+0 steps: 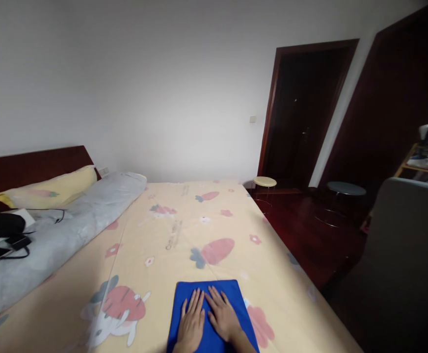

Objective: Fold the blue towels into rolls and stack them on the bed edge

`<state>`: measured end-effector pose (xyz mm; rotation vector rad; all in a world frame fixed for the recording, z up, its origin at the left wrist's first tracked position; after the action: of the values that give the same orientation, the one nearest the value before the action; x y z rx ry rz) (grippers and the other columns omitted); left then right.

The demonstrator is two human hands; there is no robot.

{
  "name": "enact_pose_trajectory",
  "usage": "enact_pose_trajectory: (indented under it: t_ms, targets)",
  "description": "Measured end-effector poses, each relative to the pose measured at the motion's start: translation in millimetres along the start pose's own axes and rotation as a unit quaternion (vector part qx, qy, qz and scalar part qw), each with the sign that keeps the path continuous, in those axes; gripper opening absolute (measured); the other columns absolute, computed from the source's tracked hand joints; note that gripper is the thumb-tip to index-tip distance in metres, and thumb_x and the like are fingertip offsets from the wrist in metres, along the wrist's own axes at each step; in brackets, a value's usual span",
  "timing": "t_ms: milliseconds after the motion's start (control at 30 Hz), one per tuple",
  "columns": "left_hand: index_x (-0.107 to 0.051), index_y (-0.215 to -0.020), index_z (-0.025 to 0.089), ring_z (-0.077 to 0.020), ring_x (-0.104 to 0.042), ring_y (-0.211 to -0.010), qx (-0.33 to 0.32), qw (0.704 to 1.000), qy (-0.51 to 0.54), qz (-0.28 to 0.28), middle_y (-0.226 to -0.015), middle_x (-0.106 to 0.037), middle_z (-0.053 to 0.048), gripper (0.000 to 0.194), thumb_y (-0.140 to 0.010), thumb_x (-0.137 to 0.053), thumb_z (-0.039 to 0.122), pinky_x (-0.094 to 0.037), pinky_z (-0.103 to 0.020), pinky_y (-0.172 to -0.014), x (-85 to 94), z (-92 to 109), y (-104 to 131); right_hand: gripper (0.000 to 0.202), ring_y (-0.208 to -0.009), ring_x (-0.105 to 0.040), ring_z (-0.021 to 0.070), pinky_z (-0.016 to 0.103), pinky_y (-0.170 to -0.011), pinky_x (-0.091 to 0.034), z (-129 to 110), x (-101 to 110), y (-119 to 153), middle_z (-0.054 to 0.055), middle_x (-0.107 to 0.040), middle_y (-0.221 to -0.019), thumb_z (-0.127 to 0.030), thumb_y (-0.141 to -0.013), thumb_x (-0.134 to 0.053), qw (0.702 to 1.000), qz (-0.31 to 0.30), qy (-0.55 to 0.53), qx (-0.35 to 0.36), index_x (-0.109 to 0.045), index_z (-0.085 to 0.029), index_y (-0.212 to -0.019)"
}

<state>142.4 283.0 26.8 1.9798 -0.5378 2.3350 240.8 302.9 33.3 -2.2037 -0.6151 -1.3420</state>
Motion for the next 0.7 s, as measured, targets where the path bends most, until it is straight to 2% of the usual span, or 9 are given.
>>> enact_pose_trajectory:
  t_ms: [67,133,200,267,367,433,533,600,700]
  targets:
    - [-0.008,-0.146,0.033,-0.0172,-0.03,-0.142,0.033,0.999,0.0,-0.036,-0.155,-0.028,0.002,0.051,-0.097,-0.02,0.031,-0.03,-0.045,-0.114,-7.9,-23.0,-4.9,0.056,-0.143,-0.023,0.0228,0.049,-0.117,-0.022,36.3,5.2,2.0,0.002,-0.024,-0.155,-0.05,-0.095,-0.03,0.999,-0.007,0.015,-0.051,-0.02,-0.031,-0.147]
    - [-0.011,-0.147,0.032,-0.021,-0.023,-0.145,0.102,0.993,-0.014,-0.056,-0.157,-0.023,0.0,0.052,-0.097,-0.019,0.041,-0.024,-0.052,-0.116,-6.7,-53.3,-6.1,0.057,-0.144,-0.021,0.0231,0.051,-0.117,-0.02,77.1,12.1,13.0,0.003,-0.023,-0.156,-0.053,-0.095,-0.028,0.991,0.005,0.036,-0.13,-0.023,-0.029,-0.147]
    - [-0.013,-0.147,0.027,-0.0229,-0.018,-0.146,0.173,0.981,-0.03,-0.076,-0.158,-0.018,-0.002,0.056,-0.095,-0.018,0.047,-0.018,-0.055,-0.117,-1.9,-79.7,-6.3,0.06,-0.145,-0.019,0.0226,0.051,-0.118,-0.017,107.7,16.1,25.9,0.004,-0.021,-0.156,-0.053,-0.095,-0.023,0.979,0.022,0.054,-0.193,-0.019,-0.025,-0.148]
    - [-0.013,-0.148,0.022,-0.0225,-0.016,-0.147,0.209,0.972,-0.04,-0.101,-0.158,-0.015,-0.004,0.06,-0.094,-0.018,0.05,-0.013,-0.055,-0.118,2.4,-94.3,-8.9,0.062,-0.145,-0.017,0.0221,0.052,-0.118,-0.015,122.9,15.7,32.8,0.004,-0.021,-0.156,-0.053,-0.095,-0.02,0.973,0.03,0.064,-0.22,-0.017,-0.022,-0.149]
    - [-0.016,-0.147,0.021,-0.0233,-0.016,-0.146,0.203,0.968,-0.046,-0.139,-0.158,-0.017,-0.005,0.064,-0.092,-0.02,0.053,-0.01,-0.056,-0.118,7.7,-98.5,-17.6,0.066,-0.145,-0.019,0.0245,0.054,-0.117,-0.013,126.0,14.9,28.7,0.006,-0.024,-0.155,-0.057,-0.093,-0.022,0.972,0.025,0.07,-0.224,-0.021,-0.02,-0.148]
    - [-0.021,-0.147,0.021,-0.0255,-0.016,-0.146,0.2,0.967,-0.057,-0.145,-0.157,-0.02,-0.005,0.063,-0.092,-0.023,0.052,-0.008,-0.059,-0.117,13.3,-96.8,-21.5,0.071,-0.144,-0.022,0.0282,0.056,-0.117,-0.012,121.6,18.8,22.1,0.009,-0.027,-0.154,-0.06,-0.09,-0.03,0.969,0.022,0.077,-0.233,-0.027,-0.018,-0.146]
    - [-0.022,-0.146,0.022,-0.0282,-0.017,-0.146,0.182,0.978,-0.076,-0.071,-0.156,-0.023,-0.004,0.059,-0.092,-0.024,0.047,-0.006,-0.062,-0.116,27.1,-79.8,-18.7,0.065,-0.143,-0.022,0.0293,0.056,-0.117,-0.013,101.9,27.7,17.5,0.009,-0.026,-0.154,-0.052,-0.091,-0.034,0.964,0.061,0.089,-0.244,-0.029,-0.017,-0.146]
    - [-0.016,-0.147,0.024,-0.0267,-0.02,-0.146,0.139,0.988,-0.063,-0.016,-0.156,-0.025,-0.002,0.056,-0.094,-0.023,0.042,-0.01,-0.06,-0.117,27.6,-53.3,-6.2,0.058,-0.144,-0.021,0.027,0.054,-0.117,-0.018,76.3,22.3,22.0,0.006,-0.024,-0.154,-0.044,-0.094,-0.03,0.967,0.093,0.086,-0.22,-0.026,-0.021,-0.147]
    - [-0.014,-0.147,0.029,-0.0225,-0.027,-0.143,0.068,0.997,-0.026,0.004,-0.156,-0.028,0.001,0.054,-0.094,-0.023,0.035,-0.024,-0.051,-0.116,7.4,-4.9,28.2,0.055,-0.142,-0.027,0.0262,0.051,-0.114,-0.029,30.4,-12.7,46.0,0.002,-0.026,-0.153,-0.042,-0.094,-0.03,0.981,0.096,0.07,-0.155,-0.026,-0.028,-0.147]
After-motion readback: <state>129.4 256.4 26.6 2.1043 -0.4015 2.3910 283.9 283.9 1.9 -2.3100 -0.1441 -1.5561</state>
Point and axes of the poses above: each hand's wrist, its own y-axis away from the middle knuckle, its own x-axis out of the back of the hand, z = x × y, the point moved 8 cm from there along -y, towards the middle knuckle
